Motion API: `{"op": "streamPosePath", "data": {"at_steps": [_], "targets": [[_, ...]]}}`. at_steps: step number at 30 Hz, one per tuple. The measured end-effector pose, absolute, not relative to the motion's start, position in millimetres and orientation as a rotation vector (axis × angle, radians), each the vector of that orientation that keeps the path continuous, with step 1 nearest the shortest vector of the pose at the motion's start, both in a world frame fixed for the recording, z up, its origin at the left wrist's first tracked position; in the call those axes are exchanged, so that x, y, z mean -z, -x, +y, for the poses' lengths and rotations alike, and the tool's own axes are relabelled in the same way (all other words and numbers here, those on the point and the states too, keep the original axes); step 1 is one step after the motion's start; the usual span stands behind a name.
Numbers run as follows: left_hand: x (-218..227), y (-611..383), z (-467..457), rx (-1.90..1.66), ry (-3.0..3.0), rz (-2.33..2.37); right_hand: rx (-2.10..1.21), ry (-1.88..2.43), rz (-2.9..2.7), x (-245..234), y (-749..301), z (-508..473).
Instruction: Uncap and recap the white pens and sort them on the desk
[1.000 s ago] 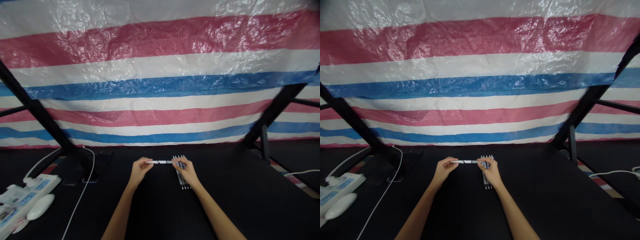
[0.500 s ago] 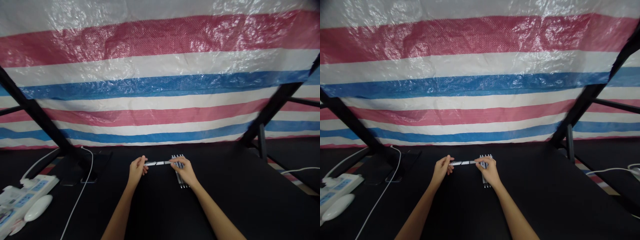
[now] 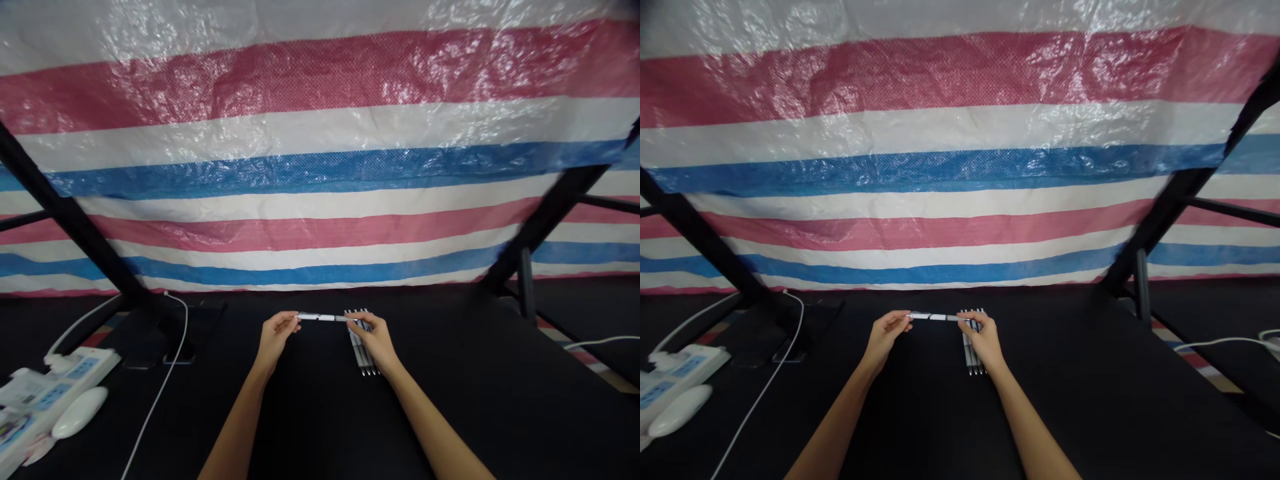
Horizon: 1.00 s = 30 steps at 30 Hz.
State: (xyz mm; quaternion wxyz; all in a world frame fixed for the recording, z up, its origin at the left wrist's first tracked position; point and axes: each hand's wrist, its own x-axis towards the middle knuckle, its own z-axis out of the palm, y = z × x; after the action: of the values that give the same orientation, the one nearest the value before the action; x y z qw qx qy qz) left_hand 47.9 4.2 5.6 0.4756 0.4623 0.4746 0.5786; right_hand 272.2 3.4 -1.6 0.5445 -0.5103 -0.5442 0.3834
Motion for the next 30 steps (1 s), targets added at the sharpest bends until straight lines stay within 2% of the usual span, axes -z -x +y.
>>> {"op": "streamPosePath", "data": {"at_steps": [10,18,30], "targets": [[0.8,-49.5,5.6,-1.368,-1.286,1.258,-0.930,1.214,-1.303,3.2,-273.0,3.9],[-3.3,-50.7,4.5,-1.405,-1.107,1.155,-0.952,1.188,-1.273,7.0,-273.4,6.8],[-0.1,-49.0,6.3,-1.402,-1.218,1.209,-0.980,1.156,-1.258,7.1,-272.8,6.7]]}}
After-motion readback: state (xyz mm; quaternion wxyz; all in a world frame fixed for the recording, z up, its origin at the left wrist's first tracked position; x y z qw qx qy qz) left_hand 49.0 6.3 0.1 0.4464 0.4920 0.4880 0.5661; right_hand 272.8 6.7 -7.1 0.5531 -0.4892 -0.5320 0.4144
